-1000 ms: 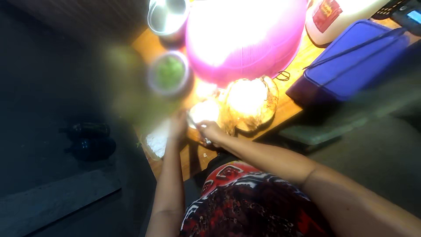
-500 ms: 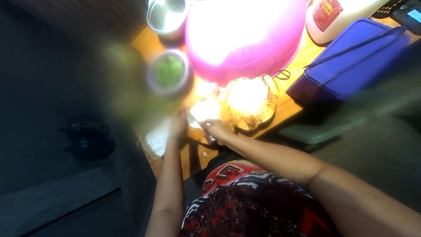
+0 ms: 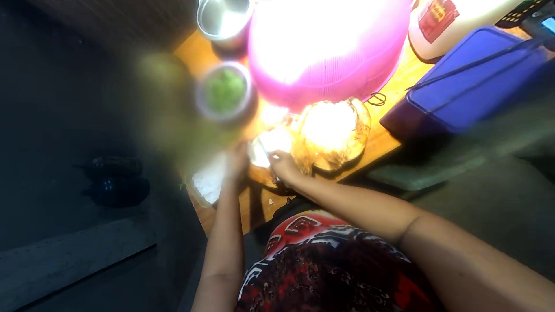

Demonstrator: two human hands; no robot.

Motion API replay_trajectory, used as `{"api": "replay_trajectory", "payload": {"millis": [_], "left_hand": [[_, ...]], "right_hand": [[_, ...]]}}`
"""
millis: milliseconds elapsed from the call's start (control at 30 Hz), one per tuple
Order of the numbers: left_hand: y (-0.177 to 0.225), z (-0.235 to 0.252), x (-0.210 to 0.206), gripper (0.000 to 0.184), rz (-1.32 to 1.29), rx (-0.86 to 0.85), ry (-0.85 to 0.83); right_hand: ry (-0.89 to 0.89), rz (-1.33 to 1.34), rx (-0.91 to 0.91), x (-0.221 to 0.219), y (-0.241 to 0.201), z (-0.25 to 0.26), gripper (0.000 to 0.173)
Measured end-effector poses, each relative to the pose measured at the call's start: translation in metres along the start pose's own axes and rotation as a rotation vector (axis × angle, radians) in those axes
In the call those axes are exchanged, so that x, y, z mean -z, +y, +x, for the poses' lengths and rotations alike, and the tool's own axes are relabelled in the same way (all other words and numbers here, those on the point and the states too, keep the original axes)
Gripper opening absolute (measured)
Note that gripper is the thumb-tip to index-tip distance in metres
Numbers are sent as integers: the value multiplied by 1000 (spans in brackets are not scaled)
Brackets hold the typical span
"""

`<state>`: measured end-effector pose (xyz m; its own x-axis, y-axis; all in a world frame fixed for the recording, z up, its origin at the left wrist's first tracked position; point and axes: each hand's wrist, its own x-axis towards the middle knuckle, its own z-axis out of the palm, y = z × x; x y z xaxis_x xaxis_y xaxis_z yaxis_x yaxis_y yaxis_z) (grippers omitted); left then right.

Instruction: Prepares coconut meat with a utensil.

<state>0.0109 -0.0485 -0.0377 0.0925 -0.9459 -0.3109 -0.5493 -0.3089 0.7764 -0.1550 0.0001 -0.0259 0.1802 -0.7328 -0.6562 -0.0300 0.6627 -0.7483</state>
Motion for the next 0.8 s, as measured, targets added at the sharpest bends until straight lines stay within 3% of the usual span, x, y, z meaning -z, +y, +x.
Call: {"api": "replay_trajectory", "payload": {"millis": [100,300,533,667,800], "left_hand": [[2,0,0,30,-1,-2,-2],[0,-2,0,30,-2,-9,1],[2,-2,1,31,18,-10,2],[1,-3,1,31,15,-44,9],[2,-2,0,31,20,-24,7]], "right_hand": [[-24,-83,24,-9,2,-2,35],[-53,-66,-12,14,-2,-6,36],[-128,-199,68,-10,14,-10,33],[-61,-91,25,8,2,-9,34],[-31,-84,26,-12,0,-7,35]]}}
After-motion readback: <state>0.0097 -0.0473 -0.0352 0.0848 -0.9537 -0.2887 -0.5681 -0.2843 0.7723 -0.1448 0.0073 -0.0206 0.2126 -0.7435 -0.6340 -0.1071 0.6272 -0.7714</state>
